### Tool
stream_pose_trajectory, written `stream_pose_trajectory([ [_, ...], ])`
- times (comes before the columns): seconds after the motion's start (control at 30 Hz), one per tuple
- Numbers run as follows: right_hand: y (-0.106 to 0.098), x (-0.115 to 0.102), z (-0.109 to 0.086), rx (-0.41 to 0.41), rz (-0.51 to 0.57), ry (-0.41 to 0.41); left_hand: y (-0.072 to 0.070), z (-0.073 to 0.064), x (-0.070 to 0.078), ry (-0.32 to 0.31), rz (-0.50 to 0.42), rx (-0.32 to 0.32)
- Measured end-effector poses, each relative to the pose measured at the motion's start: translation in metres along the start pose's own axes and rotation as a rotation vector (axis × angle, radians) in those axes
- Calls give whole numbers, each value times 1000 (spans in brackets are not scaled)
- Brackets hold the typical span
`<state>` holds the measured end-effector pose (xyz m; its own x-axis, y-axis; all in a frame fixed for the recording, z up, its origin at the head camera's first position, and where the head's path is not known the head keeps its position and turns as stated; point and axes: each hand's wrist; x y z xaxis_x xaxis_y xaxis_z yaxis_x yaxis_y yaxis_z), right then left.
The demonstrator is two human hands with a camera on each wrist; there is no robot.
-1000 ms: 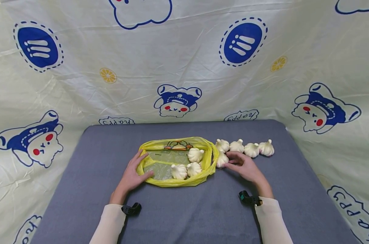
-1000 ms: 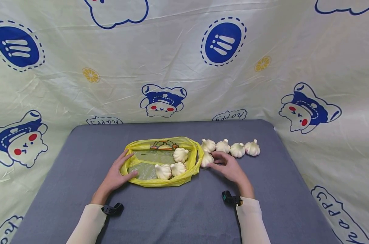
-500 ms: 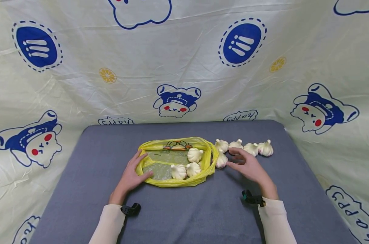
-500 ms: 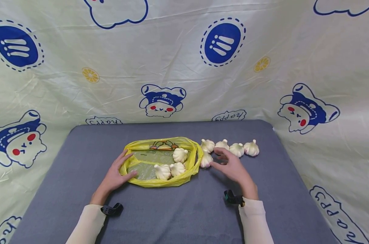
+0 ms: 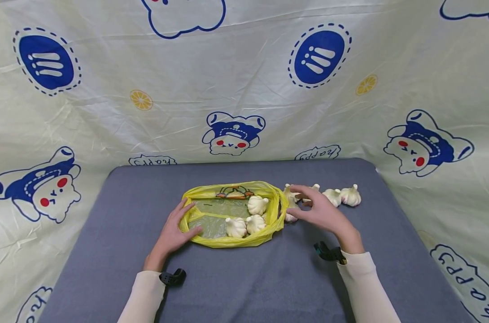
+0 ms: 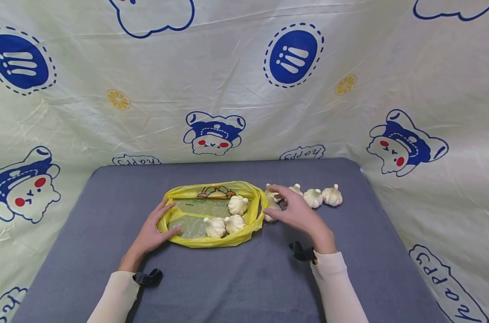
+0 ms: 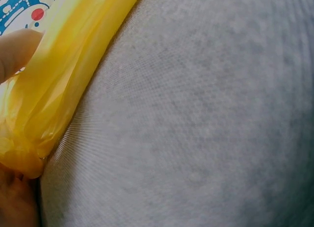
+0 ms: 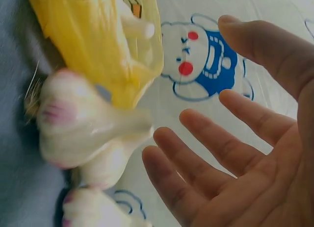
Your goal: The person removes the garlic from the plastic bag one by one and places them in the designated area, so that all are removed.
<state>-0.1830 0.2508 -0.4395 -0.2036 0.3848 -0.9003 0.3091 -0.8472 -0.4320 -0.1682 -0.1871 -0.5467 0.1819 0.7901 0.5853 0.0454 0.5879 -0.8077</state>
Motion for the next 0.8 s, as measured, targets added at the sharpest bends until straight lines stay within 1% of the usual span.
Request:
stream_pose_trajectory([
  [0.13,7,-10,9,-57,-22,-32,0,0,0,0,-3,1],
  [0.3,20,-24,20,-119,-83,-10,1,-1,-1,9,-8,11],
  [0.4,27,-31,26,-158,-118,-14,1,0,-2,12,-6,14],
  [0.47,33,-35,29,-184,-122,-21,1,0,-3,14,-4,16],
  [0.57,40,-39,34,-232,-102,-30,1,-1,-2,14,0,15],
  [0.8,55,-45,45,-329,-77,-38,1,0,-1,18,-4,15],
])
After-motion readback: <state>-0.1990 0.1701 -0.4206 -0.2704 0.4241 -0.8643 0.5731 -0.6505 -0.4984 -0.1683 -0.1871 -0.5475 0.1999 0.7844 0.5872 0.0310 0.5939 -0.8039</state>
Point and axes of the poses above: each hand's wrist, its own z-axis towards the middle knuckle, its own y-axis out of the palm, x = y × z, and after that the axes turned 15 degrees about z, right-handed
